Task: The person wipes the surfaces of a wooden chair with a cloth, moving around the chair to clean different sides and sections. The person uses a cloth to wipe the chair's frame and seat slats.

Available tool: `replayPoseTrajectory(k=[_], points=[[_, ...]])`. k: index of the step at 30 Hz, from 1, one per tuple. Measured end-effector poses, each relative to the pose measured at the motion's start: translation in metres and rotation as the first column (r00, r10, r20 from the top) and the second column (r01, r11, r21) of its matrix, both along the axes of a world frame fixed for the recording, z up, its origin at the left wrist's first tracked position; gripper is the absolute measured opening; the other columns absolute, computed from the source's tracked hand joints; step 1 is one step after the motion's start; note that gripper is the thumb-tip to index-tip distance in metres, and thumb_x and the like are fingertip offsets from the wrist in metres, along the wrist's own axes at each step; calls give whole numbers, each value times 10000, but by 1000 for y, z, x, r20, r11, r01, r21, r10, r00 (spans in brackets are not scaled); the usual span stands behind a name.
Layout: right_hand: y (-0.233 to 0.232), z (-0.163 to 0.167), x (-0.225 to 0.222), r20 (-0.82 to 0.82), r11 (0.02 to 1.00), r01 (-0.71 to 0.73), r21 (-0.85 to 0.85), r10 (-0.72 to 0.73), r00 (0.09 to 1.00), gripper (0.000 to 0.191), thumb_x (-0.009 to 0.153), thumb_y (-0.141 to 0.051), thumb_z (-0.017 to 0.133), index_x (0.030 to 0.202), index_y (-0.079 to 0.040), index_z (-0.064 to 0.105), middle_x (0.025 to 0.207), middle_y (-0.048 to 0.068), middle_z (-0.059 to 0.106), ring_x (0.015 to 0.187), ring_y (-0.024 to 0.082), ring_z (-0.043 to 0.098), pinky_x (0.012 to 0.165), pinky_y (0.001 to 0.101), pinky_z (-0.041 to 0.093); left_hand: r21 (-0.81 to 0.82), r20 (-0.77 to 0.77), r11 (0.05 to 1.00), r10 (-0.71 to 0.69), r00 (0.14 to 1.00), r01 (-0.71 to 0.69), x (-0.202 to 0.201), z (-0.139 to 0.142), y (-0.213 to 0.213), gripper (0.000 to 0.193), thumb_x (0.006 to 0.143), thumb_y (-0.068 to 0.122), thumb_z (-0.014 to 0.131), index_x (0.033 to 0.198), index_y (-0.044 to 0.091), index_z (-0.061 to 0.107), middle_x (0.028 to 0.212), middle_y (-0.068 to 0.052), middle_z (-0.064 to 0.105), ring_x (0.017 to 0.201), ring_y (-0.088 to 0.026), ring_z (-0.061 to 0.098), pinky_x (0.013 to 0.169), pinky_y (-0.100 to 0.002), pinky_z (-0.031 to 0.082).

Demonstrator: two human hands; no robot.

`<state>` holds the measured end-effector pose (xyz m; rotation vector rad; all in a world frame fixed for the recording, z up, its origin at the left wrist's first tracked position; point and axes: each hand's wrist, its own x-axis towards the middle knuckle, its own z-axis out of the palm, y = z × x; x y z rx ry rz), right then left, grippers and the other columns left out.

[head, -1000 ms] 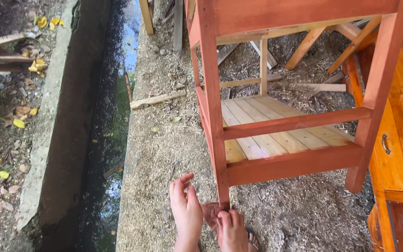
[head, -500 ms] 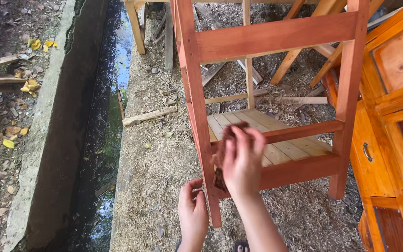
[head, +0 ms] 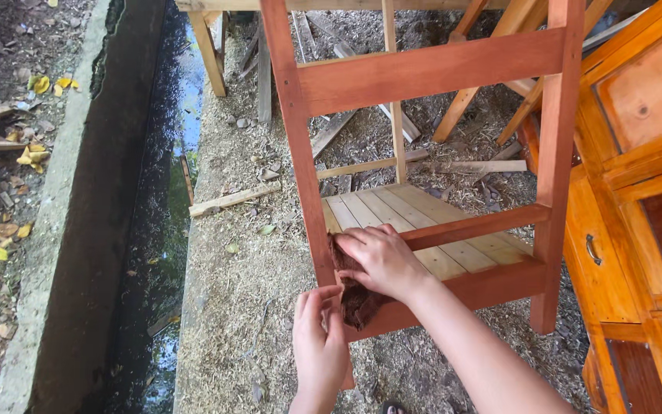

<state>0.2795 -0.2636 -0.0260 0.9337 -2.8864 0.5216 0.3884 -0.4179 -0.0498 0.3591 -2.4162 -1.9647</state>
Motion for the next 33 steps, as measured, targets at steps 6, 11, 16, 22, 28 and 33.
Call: replayPoseTrajectory(k=[6, 11, 16, 22, 28, 33], points=[[48, -31, -3, -180, 996, -80, -38, 72, 981, 547, 783, -375, 835, 1234, -107, 678, 1224, 84, 716, 1112, 204, 682, 981, 441, 406, -226, -276, 968, -167, 946, 105, -20, 27, 23, 246, 822, -10, 597, 1037, 62, 692, 1115, -121, 644, 1059, -325, 643, 904, -426, 505], [156, -22, -5, -188, 997, 71, 25, -65, 980, 494, 728, -330, 868, 1165, -161, 709, 1205, 14, 746, 1099, 148, 678, 949, 413, 393, -289, -196, 957, -55, 979, -4, -37, 33, 45, 240, 799, 5, 623, 1004, 92, 711, 1064, -103, 649, 1014, -326, 617, 877, -438, 486], [260, 23, -5, -262, 938, 281, 202, -225, 938, 459, 718, -403, 845, 1114, -213, 716, 1146, -52, 739, 1153, 157, 653, 1081, 468, 344, -340, -200, 938, -6, 980, -63, -52, 33, 78, 252, 789, 14, 637, 1010, 106, 717, 1053, -97, 643, 983, -328, 599, 848, -447, 478], [277, 26, -11, -260, 948, 227, 221, -167, 951, 580, 613, -399, 883, 1134, -207, 716, 1136, -42, 736, 1136, 170, 638, 1101, 539, 307, -352, -289, 913, 106, 952, -208, -56, 28, 101, 261, 791, 9, 639, 1026, 100, 709, 1082, -114, 639, 1006, -348, 590, 867, -455, 472], [128, -2, -22, -157, 1000, -9, 18, 12, 987, 513, 634, -276, 891, 1119, -204, 739, 1098, -14, 755, 1068, 184, 670, 1031, 563, 341, -371, -262, 882, 201, 944, -291, -49, 19, 107, 311, 782, -5, 629, 1058, 109, 716, 1088, -116, 649, 1035, -335, 602, 899, -451, 475], [76, -17, -16, -184, 990, -79, -114, 57, 981, 425, 733, -279, 813, 1137, -174, 732, 1139, -14, 725, 1084, 191, 657, 1040, 542, 360, -352, -385, 836, 281, 879, -421, -48, 16, 108, 395, 793, 0, 610, 1181, 63, 647, 1160, -156, 598, 1110, -337, 599, 963, -444, 476]])
